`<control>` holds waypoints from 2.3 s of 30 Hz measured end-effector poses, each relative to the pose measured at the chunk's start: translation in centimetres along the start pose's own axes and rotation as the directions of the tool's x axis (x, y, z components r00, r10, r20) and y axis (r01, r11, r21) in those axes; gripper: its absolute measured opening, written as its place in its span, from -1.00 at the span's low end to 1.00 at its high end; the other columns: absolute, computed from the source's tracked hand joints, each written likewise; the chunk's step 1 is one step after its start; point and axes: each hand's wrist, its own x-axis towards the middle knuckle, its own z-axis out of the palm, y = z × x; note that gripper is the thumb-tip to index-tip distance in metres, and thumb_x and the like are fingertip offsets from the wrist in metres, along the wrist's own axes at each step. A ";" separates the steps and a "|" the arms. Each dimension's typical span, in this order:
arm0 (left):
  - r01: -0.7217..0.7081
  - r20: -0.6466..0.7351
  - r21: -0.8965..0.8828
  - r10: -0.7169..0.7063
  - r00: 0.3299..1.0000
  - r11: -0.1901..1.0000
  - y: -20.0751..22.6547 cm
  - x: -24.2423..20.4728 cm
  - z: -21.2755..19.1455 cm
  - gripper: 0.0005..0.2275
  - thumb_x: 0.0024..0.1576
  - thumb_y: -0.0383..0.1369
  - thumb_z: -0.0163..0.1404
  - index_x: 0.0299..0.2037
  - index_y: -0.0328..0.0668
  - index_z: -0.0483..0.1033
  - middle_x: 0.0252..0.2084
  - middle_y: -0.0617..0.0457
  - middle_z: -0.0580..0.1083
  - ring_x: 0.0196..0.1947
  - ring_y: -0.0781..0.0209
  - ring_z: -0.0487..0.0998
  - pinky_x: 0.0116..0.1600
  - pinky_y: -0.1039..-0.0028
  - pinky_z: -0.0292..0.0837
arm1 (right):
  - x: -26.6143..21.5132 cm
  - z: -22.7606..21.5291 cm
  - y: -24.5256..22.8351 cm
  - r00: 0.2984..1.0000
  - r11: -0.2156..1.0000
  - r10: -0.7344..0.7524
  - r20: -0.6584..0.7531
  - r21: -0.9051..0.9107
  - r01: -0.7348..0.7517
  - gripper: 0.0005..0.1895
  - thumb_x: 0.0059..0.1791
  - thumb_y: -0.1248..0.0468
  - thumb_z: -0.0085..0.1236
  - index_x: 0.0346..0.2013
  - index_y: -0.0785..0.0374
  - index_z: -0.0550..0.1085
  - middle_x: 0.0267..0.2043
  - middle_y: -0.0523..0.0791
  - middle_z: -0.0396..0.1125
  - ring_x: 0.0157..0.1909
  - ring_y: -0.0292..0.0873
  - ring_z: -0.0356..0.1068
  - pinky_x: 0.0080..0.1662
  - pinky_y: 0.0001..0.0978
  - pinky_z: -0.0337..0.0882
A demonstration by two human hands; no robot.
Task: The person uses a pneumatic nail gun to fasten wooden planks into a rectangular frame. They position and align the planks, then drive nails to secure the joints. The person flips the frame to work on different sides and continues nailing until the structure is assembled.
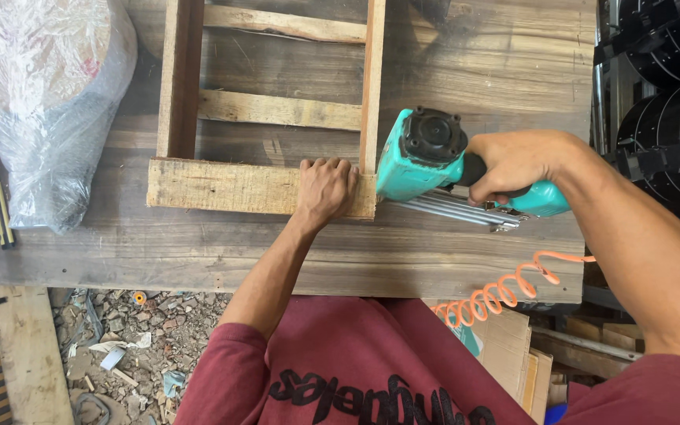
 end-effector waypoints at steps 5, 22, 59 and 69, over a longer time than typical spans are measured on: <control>-0.009 0.008 -0.005 0.009 1.000 1.000 0.7 -0.2 -1.7 -0.78 0.20 -0.16 -0.17 -0.42 0.03 0.45 -0.46 0.06 0.48 -0.34 -0.03 0.62 -0.11 0.13 0.37 | -0.3 -0.2 0.5 0.999 0.996 -0.011 -0.038 0.089 0.014 -0.70 -0.36 0.18 0.45 -0.79 0.32 0.53 -0.81 -0.04 0.37 -0.66 -0.10 0.39 -0.37 -0.38 0.39; 0.187 0.342 -0.068 -0.153 0.927 0.980 2.4 1.3 -5.8 -0.55 0.34 -0.16 -0.33 0.34 -0.22 0.31 0.38 -0.24 0.32 0.50 -0.24 0.11 0.44 -0.14 -0.06 | 1.5 -0.2 -0.8 0.997 0.997 -0.061 0.042 0.047 0.059 -0.73 -0.36 0.22 0.42 -0.76 0.34 0.52 -0.78 -0.05 0.37 -0.66 -0.13 0.44 -0.39 -0.40 0.39; 0.162 0.365 -0.026 -0.142 0.920 0.986 2.0 1.2 -4.6 -0.51 0.34 -0.10 -0.40 0.39 -0.13 0.25 0.43 -0.19 0.25 0.52 -0.21 0.03 0.43 -0.20 -0.07 | 3.6 -4.2 0.9 0.985 0.938 -0.159 0.064 0.322 0.131 -0.84 -0.37 0.46 0.37 -0.62 0.49 0.53 -0.76 0.10 0.36 -0.73 0.03 0.41 -0.44 -0.20 0.41; 0.172 0.405 -0.017 -0.150 0.902 0.985 2.1 1.7 -5.0 -0.50 0.33 -0.11 -0.40 0.41 -0.13 0.23 0.45 -0.18 0.22 0.54 -0.21 -0.02 0.44 -0.21 -0.09 | 4.1 -6.5 -1.2 0.986 0.984 -0.114 0.119 0.151 0.096 -0.75 -0.35 0.31 0.37 -0.81 0.40 0.50 -0.82 0.03 0.33 -0.73 -0.05 0.35 -0.43 -0.27 0.34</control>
